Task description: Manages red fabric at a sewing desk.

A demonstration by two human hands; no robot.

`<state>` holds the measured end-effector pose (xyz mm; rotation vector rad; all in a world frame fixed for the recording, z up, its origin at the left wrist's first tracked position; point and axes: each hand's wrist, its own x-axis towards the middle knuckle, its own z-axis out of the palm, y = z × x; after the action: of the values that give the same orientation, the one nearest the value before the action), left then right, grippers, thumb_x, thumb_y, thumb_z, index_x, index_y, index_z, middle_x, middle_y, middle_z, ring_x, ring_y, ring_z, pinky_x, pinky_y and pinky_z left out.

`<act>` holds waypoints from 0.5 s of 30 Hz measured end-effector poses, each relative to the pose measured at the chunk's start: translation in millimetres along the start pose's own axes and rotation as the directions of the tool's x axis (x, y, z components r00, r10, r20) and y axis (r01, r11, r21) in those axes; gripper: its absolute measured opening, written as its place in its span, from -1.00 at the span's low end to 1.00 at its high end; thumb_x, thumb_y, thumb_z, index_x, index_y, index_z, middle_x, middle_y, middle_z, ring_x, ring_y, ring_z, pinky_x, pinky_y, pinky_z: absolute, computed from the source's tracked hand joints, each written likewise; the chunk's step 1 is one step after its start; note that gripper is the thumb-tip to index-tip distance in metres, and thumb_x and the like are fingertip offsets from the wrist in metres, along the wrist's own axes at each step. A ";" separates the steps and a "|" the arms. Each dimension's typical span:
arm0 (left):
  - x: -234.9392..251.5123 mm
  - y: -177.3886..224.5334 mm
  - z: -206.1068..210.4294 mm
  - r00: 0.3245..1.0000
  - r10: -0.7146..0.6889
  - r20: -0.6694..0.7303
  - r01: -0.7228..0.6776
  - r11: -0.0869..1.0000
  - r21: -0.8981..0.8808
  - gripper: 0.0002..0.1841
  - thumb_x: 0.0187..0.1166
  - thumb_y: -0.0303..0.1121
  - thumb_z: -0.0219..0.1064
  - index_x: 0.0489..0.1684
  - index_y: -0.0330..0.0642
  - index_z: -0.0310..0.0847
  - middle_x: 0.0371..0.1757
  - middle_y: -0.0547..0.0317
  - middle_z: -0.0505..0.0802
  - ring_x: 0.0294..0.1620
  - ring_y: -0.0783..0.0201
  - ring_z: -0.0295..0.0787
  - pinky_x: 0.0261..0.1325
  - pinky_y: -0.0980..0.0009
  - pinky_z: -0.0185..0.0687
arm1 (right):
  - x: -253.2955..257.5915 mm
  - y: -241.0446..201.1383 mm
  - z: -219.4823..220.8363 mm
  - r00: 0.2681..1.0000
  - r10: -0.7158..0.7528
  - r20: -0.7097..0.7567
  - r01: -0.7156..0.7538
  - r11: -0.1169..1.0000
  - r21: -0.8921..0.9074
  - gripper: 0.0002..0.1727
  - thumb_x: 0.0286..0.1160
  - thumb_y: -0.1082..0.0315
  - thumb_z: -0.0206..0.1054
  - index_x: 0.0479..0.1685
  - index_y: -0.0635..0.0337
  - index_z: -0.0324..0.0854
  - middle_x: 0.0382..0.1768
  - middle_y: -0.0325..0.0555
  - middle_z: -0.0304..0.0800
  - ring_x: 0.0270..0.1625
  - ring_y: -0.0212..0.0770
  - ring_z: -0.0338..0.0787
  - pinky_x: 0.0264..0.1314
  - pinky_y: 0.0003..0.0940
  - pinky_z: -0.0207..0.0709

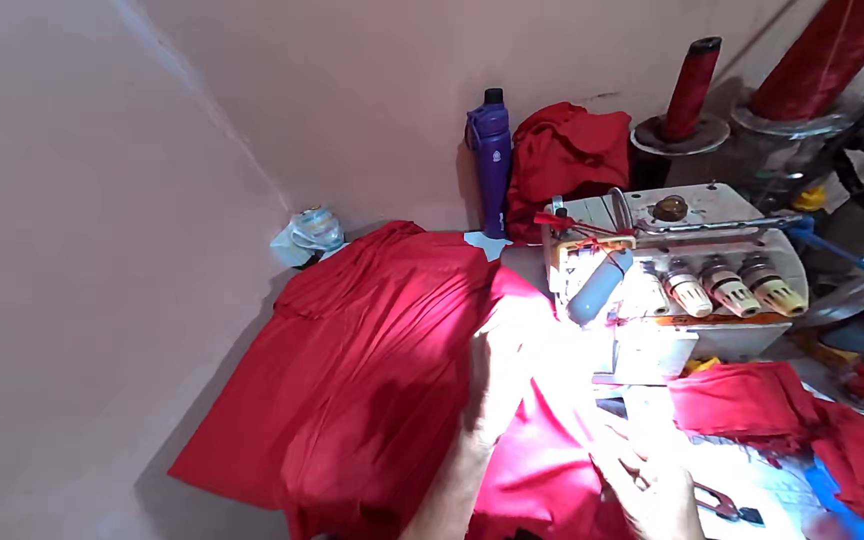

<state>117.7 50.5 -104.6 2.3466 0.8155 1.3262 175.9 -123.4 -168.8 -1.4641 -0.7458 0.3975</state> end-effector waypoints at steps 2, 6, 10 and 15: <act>0.9 -2.8 -1.9 0.997 0.064 -0.051 -0.064 0.998 -0.010 -0.94 0.34 -0.60 0.44 -0.38 -0.38 0.84 -0.45 -0.03 0.83 -0.40 0.18 0.78 -0.21 0.29 0.70 | 1.4 -2.7 0.9 1.000 -0.006 -0.013 0.006 1.000 0.006 -0.66 0.38 0.52 0.37 0.14 0.46 0.73 0.02 -0.07 0.92 -0.16 -0.69 0.82 -0.12 -0.78 0.66; 4.7 -3.9 4.2 0.988 -0.106 0.114 0.096 0.991 0.091 -0.84 0.52 -0.47 0.38 -0.09 -0.32 0.83 -0.25 -0.08 0.89 -0.18 0.03 0.87 -0.03 0.06 0.73 | 7.5 4.6 6.6 0.999 -0.005 -0.051 0.001 0.997 -0.077 -0.70 0.37 0.46 0.38 0.04 0.42 0.78 -0.18 -0.12 0.93 -0.26 -0.68 0.79 -0.16 -0.77 0.63; 6.9 -4.6 4.2 0.975 -0.148 0.169 0.125 0.983 0.138 -0.82 0.53 -0.42 0.39 -0.04 -0.25 0.83 -0.20 -0.05 0.90 -0.11 0.03 0.87 0.02 0.04 0.72 | 3.1 8.7 9.3 0.997 -0.037 -0.075 0.034 0.999 -0.040 -0.80 0.35 0.50 0.39 -0.11 0.41 0.79 -0.34 -0.20 0.88 -0.34 -0.70 0.77 -0.19 -0.78 0.65; -5.1 -0.8 -3.9 0.976 -0.125 0.178 0.104 0.987 0.121 -0.80 0.51 -0.39 0.40 -0.07 -0.30 0.85 -0.19 -0.07 0.91 -0.11 0.05 0.88 0.05 0.09 0.74 | -11.2 -1.1 0.4 0.994 -0.099 -0.046 0.086 0.970 -0.229 -0.83 0.39 0.46 0.33 -0.31 0.41 0.79 -0.56 -0.24 0.77 -0.52 -0.71 0.58 -0.38 -0.75 0.45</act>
<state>112.0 48.0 -106.5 2.4217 0.9716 1.0221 167.4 -130.7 -170.2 -1.6404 -0.8312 0.2024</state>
